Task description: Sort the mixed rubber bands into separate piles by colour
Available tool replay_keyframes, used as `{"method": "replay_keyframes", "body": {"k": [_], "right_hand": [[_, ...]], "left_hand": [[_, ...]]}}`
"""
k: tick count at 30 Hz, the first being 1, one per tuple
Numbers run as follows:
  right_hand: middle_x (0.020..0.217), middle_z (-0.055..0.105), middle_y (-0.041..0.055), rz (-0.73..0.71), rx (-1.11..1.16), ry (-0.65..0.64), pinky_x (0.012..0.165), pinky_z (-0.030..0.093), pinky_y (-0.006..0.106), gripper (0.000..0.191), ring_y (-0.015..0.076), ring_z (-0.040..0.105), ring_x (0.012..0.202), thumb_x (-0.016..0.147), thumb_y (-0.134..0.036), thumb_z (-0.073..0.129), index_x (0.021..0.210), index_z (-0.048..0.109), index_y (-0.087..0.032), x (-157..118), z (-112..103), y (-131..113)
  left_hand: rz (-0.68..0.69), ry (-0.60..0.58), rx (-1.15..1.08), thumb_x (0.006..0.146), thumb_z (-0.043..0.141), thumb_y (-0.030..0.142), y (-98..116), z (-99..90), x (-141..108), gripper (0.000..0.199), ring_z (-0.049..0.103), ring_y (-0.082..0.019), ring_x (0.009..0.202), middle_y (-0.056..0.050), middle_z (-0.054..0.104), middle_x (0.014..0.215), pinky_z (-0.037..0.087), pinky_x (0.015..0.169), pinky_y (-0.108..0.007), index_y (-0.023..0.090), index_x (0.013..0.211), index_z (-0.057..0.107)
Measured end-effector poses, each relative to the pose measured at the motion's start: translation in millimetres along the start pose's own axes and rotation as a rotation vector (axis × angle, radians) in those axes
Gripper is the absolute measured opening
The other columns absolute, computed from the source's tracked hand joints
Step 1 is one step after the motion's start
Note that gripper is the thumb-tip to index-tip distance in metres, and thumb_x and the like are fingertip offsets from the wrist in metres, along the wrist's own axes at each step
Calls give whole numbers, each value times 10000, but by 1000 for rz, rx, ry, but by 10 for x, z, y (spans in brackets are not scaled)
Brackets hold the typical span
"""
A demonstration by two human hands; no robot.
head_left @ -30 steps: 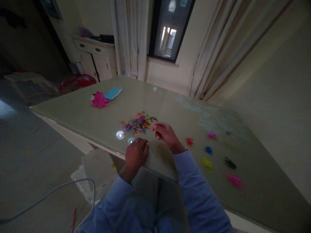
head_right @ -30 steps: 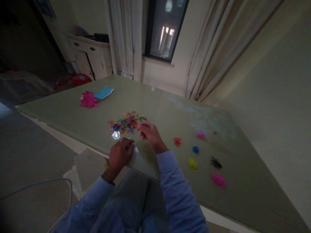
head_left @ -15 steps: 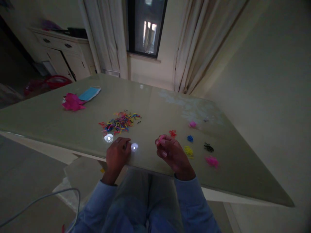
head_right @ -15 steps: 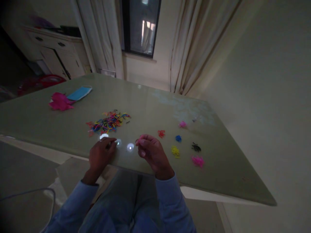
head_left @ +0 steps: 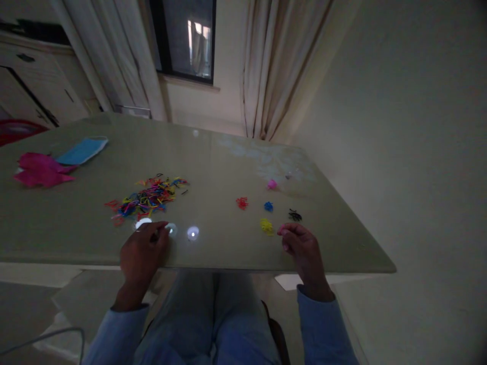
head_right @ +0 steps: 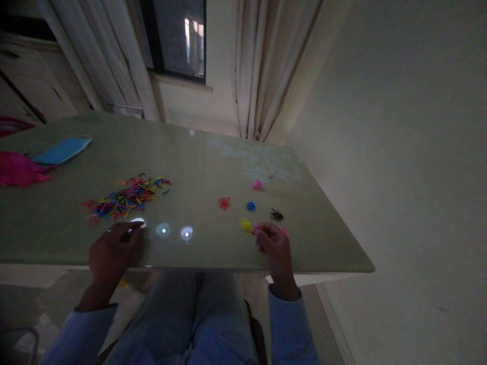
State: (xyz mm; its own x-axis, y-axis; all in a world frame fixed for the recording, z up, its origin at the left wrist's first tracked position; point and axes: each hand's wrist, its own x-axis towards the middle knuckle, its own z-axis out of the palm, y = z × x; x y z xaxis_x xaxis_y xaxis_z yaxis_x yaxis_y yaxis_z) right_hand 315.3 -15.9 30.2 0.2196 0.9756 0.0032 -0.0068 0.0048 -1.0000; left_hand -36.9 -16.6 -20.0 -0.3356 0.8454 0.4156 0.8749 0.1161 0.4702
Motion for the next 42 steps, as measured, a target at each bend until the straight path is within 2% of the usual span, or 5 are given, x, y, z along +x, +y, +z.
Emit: {"method": "replay_keyframes", "body": {"k": [6, 17, 28, 34, 42], "right_hand": [[619, 649, 28, -252, -760, 405, 546, 430, 277, 232, 164, 555, 522, 723, -412, 616, 753, 663, -187, 97, -739, 99], [774, 690, 63, -378, -961, 240, 605, 462, 277, 220, 155, 573, 571, 844, -356, 512, 807, 651, -190, 37, -929, 291], [838, 677, 77, -460, -964, 252, 609, 481, 294, 204, 157, 565, 584, 872, -326, 517, 865, 665, -186, 7, -964, 250], [845, 655, 53, -552, -855, 206, 597, 465, 267, 130, 140, 554, 603, 897, -255, 523, 903, 640, -200, -175, -518, 96], [830, 659, 36, -614, -519, -427, 614, 449, 233, 102, 131, 580, 682, 891, -176, 550, 897, 650, -192, -189, 736, 230]], "left_hand": [[-90, 9, 23, 833, 556, 392, -39, 34, 6, 203, 597, -162, 742, 37, 700, 939, 370, 604, -231, 272, 922, 693], [-162, -39, 101, 889, 444, 508, 93, -55, -18, 252, 595, -187, 821, 64, 654, 954, 371, 638, -269, 326, 931, 613], [-133, -21, 70, 877, 501, 479, 11, 2, -14, 226, 614, -177, 829, 63, 669, 973, 408, 669, -270, 312, 940, 639], [-92, 23, 55, 859, 532, 417, -52, 69, 7, 245, 612, -159, 760, 28, 699, 993, 393, 627, -245, 262, 953, 698], [-13, 4, 23, 881, 483, 342, -5, 47, 3, 292, 638, -181, 762, -60, 708, 967, 434, 673, -278, 194, 956, 723]]}}
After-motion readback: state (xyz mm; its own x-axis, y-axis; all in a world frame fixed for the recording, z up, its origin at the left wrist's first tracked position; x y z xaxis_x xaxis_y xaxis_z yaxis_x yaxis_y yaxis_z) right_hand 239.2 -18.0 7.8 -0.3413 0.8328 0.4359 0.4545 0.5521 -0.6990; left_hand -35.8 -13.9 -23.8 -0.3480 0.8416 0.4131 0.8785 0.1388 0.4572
